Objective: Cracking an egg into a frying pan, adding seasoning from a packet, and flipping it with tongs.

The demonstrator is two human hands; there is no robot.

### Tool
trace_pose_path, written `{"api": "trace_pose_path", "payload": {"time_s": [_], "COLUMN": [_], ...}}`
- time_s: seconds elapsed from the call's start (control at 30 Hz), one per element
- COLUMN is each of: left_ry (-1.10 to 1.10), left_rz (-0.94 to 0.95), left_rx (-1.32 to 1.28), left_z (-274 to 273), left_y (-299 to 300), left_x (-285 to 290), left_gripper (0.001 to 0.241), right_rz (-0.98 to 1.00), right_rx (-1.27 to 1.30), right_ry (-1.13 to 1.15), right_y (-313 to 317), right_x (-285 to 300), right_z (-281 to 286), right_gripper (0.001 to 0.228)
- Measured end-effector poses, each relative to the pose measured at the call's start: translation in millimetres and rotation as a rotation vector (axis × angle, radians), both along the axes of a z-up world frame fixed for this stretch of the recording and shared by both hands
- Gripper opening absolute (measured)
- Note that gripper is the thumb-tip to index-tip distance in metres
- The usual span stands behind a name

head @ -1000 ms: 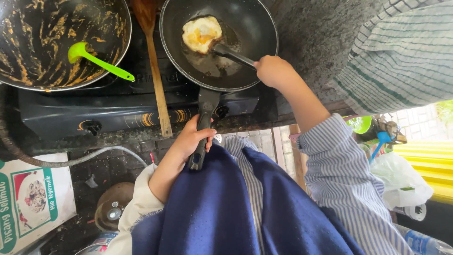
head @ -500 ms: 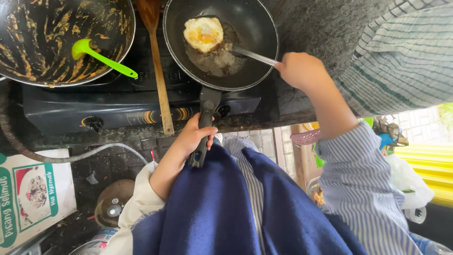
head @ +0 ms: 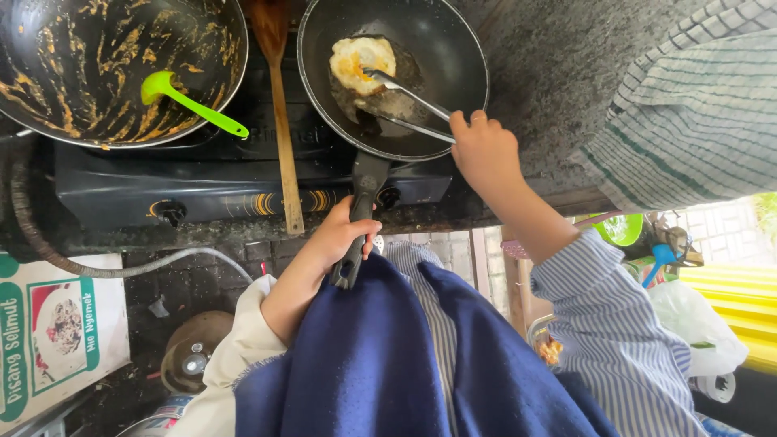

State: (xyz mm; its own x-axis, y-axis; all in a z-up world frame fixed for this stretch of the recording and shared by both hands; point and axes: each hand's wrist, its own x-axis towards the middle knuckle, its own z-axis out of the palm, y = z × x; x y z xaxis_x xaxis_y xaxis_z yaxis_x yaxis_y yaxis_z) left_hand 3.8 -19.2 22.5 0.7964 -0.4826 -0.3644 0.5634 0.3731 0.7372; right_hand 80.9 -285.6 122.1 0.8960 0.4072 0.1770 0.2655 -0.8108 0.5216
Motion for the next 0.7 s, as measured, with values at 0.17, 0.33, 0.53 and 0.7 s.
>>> {"api": "trace_pose_path", "payload": {"time_s": [0.17,0.33,0.53,0.7], "left_ry": [0.002,0.001,0.007,0.009], "left_rz": [0.017,0.019,0.024,0.03], "left_rx": [-0.001,-0.012,-0.019,-0.004], "left_z": [5.4,3.9,0.8,-2.2], "left_y": [-2.1,-1.4,-0.7,0.6], "left_x": [-3.3,-4.2,-2.6,0.4], "left_gripper": [0.039,0.038,0.039,0.039], "right_rz": [0.021,0.027,0.005,-0.02], "right_rx": [-0.015,-0.003,-0.007,0.003], "right_ry": [-0.054,-0.064,-0.028,0.07], "right_y": [9.3,12.9,10.6,6.5], "right_x": [17.6,20.8,17.3,9.9], "right_z": [-25.1,-29.8,-25.7,-27.3], "right_gripper": [0.037,0.027,0.025,0.023]}}
